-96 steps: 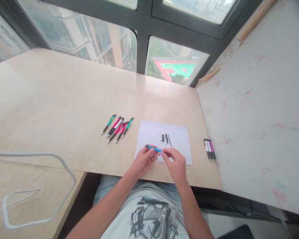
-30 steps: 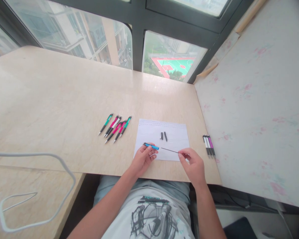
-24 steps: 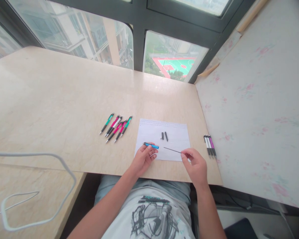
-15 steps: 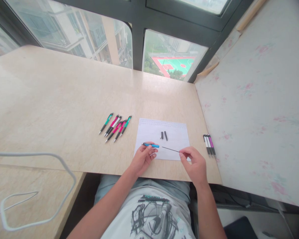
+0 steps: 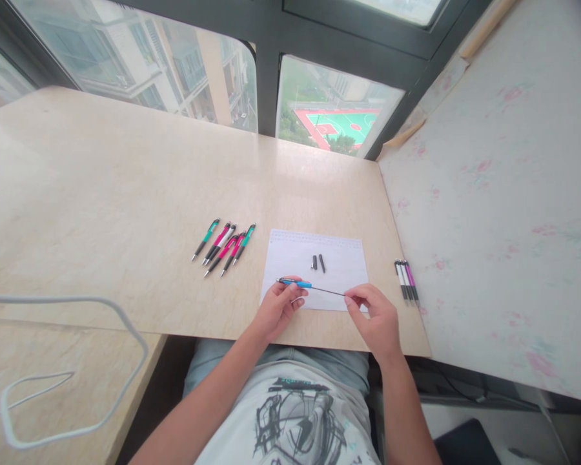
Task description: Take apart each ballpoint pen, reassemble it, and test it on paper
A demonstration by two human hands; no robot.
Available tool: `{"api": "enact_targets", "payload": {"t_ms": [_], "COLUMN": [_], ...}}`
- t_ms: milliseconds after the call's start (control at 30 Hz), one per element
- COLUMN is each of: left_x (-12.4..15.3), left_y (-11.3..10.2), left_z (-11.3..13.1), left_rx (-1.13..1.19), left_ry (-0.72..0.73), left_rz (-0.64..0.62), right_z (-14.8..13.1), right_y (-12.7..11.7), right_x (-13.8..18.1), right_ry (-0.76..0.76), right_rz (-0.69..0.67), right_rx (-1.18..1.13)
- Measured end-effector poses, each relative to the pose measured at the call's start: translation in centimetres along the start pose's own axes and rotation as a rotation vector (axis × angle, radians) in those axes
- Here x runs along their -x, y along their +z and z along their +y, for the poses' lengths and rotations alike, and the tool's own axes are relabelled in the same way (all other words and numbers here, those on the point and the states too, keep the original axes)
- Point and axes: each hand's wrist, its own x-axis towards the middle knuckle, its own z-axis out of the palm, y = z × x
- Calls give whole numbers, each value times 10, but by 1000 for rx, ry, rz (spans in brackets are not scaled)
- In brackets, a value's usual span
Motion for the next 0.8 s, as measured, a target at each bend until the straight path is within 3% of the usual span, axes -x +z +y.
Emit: {"api": "enact_targets", "payload": {"t_ms": [167,367,800], "left_x": [0,0,0], "left_y": [2,2,2], "left_z": [0,2,0], "left_rx": [-19,35,18], "left_ry": [0,9,7], "left_rz": [1,15,29], "right_z": [-5,-12,-12], "right_y": [18,35,47], "right_x": [-7,-16,-13], "right_ry": [33,83,58], "right_rz": [-48,19,90], "right_rx": [-75,-165,-68]}}
